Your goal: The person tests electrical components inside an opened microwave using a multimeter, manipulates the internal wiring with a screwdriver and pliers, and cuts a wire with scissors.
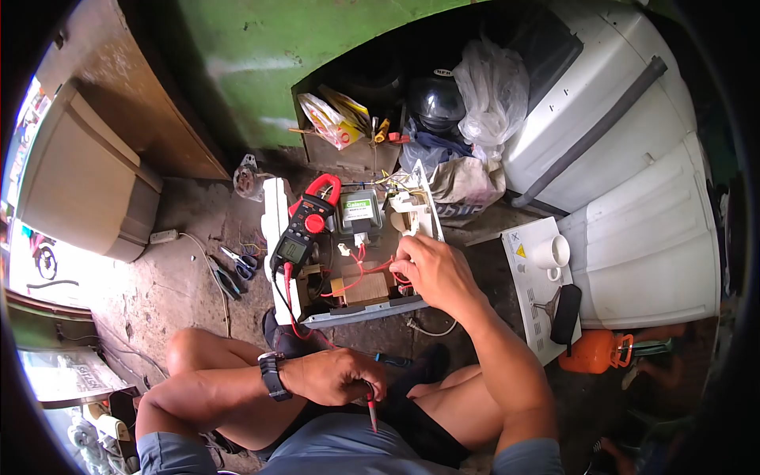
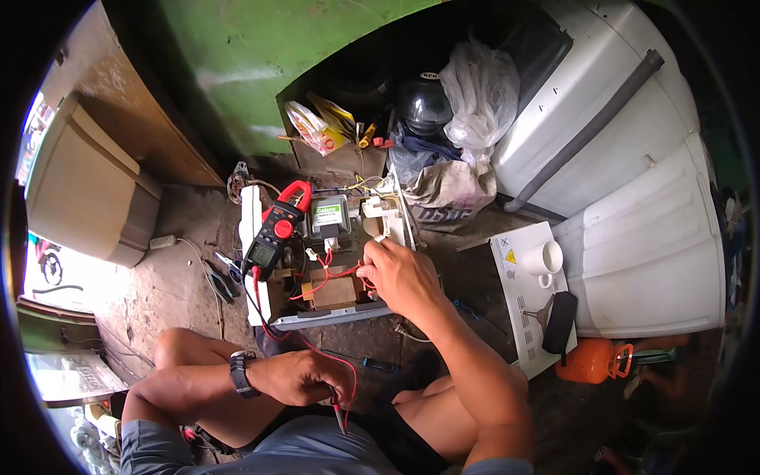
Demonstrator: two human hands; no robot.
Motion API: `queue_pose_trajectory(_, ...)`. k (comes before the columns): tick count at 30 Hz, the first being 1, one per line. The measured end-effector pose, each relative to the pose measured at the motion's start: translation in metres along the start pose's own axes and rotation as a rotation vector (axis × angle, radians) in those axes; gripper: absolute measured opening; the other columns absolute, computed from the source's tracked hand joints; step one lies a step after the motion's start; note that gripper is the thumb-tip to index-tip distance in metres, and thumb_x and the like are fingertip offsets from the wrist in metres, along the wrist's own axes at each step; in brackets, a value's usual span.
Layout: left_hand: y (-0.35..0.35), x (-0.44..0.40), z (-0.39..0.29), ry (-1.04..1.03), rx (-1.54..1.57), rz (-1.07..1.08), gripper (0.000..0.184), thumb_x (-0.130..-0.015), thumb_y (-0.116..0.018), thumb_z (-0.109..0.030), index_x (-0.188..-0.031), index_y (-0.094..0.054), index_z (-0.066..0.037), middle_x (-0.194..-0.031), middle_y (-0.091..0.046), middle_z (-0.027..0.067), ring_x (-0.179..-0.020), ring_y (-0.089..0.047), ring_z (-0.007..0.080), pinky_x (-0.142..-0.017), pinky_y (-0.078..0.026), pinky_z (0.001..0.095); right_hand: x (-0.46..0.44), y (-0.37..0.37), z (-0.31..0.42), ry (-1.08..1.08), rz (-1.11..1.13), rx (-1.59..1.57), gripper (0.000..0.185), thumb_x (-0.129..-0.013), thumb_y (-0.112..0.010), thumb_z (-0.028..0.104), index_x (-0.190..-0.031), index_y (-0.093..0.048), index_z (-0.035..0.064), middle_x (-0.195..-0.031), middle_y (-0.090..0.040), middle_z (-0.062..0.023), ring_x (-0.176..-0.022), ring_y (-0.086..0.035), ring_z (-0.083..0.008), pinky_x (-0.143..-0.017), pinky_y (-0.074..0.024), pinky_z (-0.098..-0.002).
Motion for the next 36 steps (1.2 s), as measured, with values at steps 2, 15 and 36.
queue_pose_trajectory(2, -0.001, 0.001, -0.001, 0.063, 0.062, 0.029, 0.022, -0.094, -0.062, 0.009, -0.109, -0.074, -0.002, -0.107, -0.075, 0.0097, -0.103, -0.074, 0.0248, -0.092, -0.059, 0.0389, -0.004, 0.002, -0.002, 0.016, -0.006, 0.020, 0.022, -0.100, -0.076, 0.023, -0.099, -0.062, 0.0065, -0.093, -0.070, -0.0119, -0.084, -0.071, -0.0392, -0.073, -0.0568, -0.0505)
queue_pose_trajectory(15, -0.012, 0.000, 0.017, 0.220, 0.509, 0.108, 0.031, -0.105, -0.045, 0.010, -0.129, -0.061, -0.003, -0.113, -0.071, 0.0092, -0.109, -0.071, 0.0176, -0.097, -0.057, 0.0345, 0.029, 0.031, 0.009, 0.193, 0.111, 0.012, 0.014, -0.096, -0.077, 0.015, -0.106, -0.079, 0.0059, -0.110, -0.075, -0.0047, -0.109, -0.067, -0.0287, -0.096, -0.0510, -0.0463)
queue_pose_trajectory(36, 0.004, 0.006, 0.044, 0.364, -0.345, -0.155, 0.046, -0.108, -0.063, -0.019, -0.151, -0.049, -0.011, -0.080, -0.073, 0.0204, -0.078, -0.075, 0.0447, -0.071, -0.061, 0.0525, 0.016, 0.019, 0.002, 0.158, 0.062, 0.126, 0.009, -0.094, -0.073, 0.009, -0.102, -0.071, 0.0135, -0.097, -0.070, -0.0016, -0.097, -0.067, -0.0248, -0.087, -0.0435, -0.0425)
Point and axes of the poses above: each hand's wrist, its own x-axis away from the middle knuckle, its own y-axis out of the back of the hand, z = x × y, the point moved 7 cm from there along -x, towards the middle knuckle
